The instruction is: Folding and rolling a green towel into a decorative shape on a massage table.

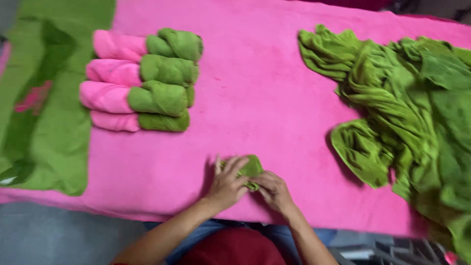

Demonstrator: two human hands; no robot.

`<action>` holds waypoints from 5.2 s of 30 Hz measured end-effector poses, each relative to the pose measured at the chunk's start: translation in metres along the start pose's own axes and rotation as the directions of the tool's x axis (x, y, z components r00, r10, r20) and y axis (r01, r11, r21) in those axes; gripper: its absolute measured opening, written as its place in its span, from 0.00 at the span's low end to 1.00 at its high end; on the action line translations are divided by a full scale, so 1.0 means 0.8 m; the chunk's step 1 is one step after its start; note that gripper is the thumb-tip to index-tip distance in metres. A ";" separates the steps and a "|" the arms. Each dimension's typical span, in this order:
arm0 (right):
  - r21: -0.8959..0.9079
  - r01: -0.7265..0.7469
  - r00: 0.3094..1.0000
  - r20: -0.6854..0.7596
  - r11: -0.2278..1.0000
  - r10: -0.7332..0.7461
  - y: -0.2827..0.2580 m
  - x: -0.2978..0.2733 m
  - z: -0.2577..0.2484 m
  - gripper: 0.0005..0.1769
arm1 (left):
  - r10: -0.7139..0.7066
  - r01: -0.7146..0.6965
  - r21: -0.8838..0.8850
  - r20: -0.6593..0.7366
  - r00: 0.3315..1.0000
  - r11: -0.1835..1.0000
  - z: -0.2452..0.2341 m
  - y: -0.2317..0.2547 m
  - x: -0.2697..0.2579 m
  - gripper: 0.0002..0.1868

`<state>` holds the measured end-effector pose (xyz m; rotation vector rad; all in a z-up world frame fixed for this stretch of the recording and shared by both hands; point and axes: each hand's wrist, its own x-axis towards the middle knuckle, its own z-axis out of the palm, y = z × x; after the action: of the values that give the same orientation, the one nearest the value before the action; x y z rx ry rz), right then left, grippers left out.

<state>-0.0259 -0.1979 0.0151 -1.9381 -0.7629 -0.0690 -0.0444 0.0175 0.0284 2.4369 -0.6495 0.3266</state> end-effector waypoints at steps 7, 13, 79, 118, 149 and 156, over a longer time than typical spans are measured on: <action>-0.049 -0.105 0.994 0.013 0.993 0.106 -0.001 -0.013 0.013 0.10 | -0.045 0.043 -0.035 -0.036 0.998 0.998 -0.022 0.015 0.006 0.10; -0.097 0.055 0.924 -0.372 0.994 -0.088 -0.004 -0.012 0.051 0.04 | -0.201 0.215 -0.170 0.096 0.975 0.962 -0.032 0.011 0.025 0.15; -0.511 0.017 0.943 -0.276 0.859 -0.183 0.033 0.002 0.068 0.11 | -0.150 0.173 -0.080 0.234 0.961 0.982 -0.037 -0.019 0.034 0.23; 0.110 -0.240 0.968 0.102 0.965 0.229 0.022 0.059 -0.013 0.45 | -0.398 0.442 0.068 0.571 0.718 0.894 -0.047 -0.044 0.091 0.66; 0.020 -0.149 0.823 -0.552 0.989 0.135 0.043 0.090 0.069 0.15 | -0.371 0.335 0.159 0.419 0.829 0.929 0.026 -0.065 0.078 0.47; 0.214 -0.212 0.780 -0.551 0.954 0.297 0.068 0.113 0.063 0.14 | -0.360 0.381 0.064 0.504 0.785 0.922 -0.048 -0.033 0.113 0.56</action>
<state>0.0616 -0.1293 -0.0198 -1.7266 -0.0874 -0.4116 0.0433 0.0256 0.0795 2.5465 -0.3551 -0.5083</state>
